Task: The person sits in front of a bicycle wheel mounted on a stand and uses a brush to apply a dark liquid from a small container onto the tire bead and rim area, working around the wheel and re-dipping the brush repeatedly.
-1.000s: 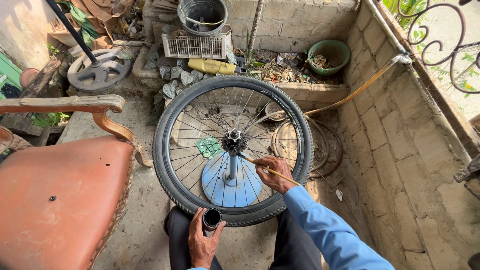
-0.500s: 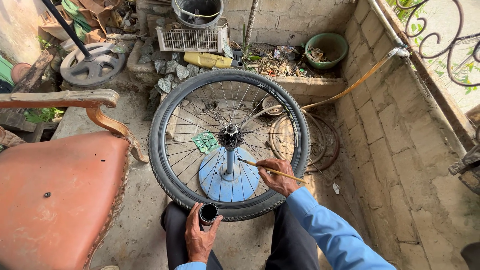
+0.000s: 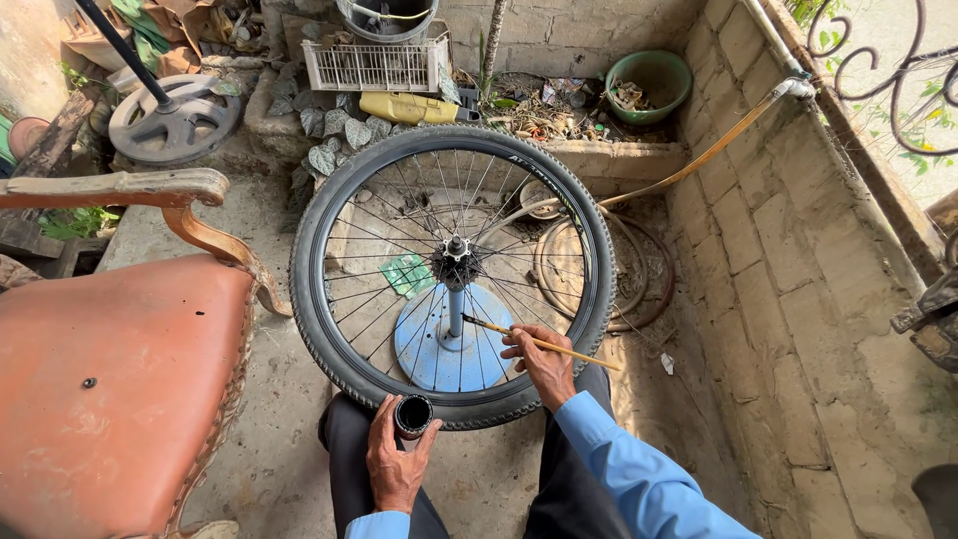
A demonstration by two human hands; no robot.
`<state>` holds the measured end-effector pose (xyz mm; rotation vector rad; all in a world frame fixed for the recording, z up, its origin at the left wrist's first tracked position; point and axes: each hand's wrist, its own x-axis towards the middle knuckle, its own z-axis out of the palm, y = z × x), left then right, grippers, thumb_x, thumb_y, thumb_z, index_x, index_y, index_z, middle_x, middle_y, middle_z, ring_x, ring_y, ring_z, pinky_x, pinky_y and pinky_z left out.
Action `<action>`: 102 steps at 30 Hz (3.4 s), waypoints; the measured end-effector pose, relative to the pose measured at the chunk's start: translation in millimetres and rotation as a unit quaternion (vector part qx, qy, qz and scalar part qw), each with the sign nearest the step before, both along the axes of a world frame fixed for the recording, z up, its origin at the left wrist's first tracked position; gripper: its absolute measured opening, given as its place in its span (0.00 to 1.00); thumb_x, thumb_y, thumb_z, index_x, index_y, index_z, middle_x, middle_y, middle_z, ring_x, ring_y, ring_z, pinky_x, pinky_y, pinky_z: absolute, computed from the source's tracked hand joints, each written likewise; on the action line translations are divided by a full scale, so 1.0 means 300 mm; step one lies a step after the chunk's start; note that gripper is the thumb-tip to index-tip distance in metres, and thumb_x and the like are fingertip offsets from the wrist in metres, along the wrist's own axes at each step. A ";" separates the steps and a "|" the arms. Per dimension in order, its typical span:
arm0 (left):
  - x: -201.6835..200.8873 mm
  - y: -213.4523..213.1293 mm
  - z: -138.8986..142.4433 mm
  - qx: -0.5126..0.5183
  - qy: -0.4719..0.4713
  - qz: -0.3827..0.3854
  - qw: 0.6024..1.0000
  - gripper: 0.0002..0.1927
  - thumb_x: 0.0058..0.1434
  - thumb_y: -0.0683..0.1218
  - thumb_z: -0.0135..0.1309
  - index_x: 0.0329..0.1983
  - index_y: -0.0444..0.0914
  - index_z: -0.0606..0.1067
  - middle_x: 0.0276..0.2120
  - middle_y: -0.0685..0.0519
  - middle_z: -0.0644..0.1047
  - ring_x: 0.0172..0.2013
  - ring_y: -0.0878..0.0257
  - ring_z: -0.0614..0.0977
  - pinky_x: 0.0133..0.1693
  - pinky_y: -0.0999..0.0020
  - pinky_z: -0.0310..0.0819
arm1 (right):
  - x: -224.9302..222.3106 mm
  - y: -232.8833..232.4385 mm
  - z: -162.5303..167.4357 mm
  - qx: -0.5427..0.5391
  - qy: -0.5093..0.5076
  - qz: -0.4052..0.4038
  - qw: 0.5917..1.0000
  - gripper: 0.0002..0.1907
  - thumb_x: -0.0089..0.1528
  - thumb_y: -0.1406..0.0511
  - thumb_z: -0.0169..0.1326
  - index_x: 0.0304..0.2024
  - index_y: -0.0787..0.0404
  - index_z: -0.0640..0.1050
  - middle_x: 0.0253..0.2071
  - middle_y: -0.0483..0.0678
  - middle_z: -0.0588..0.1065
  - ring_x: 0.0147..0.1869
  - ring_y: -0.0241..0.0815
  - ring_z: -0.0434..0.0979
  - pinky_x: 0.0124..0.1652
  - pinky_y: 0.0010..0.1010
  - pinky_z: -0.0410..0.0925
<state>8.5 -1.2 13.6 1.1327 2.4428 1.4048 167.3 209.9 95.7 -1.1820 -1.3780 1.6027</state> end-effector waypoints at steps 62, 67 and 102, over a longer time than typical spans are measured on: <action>0.012 0.015 -0.023 -0.008 -0.013 -0.005 1.000 0.39 0.49 0.57 0.70 0.61 0.35 0.72 0.62 0.43 0.72 0.62 0.48 0.74 0.61 0.56 0.72 | -0.117 0.118 0.131 0.397 -0.275 0.208 0.851 0.12 0.66 0.64 0.52 0.41 0.63 0.84 0.26 0.52 0.82 0.17 0.36 0.75 0.16 0.29 0.70; 0.017 0.011 -0.038 -0.006 -0.020 -0.006 1.000 0.39 0.49 0.56 0.70 0.61 0.35 0.72 0.62 0.42 0.72 0.62 0.48 0.74 0.61 0.57 0.73 | -0.047 0.046 0.076 0.371 -0.306 0.312 0.819 0.11 0.66 0.64 0.54 0.40 0.62 0.85 0.29 0.51 0.83 0.17 0.37 0.75 0.18 0.30 0.70; -0.037 0.041 0.140 -0.062 0.031 0.004 0.998 0.43 0.41 0.54 0.75 0.58 0.33 0.73 0.60 0.38 0.73 0.61 0.44 0.74 0.62 0.48 0.70 | 0.254 0.286 0.126 0.082 -0.184 -0.262 0.944 0.22 0.62 0.56 0.62 0.54 0.60 0.82 0.48 0.55 0.82 0.50 0.47 0.84 0.50 0.35 0.74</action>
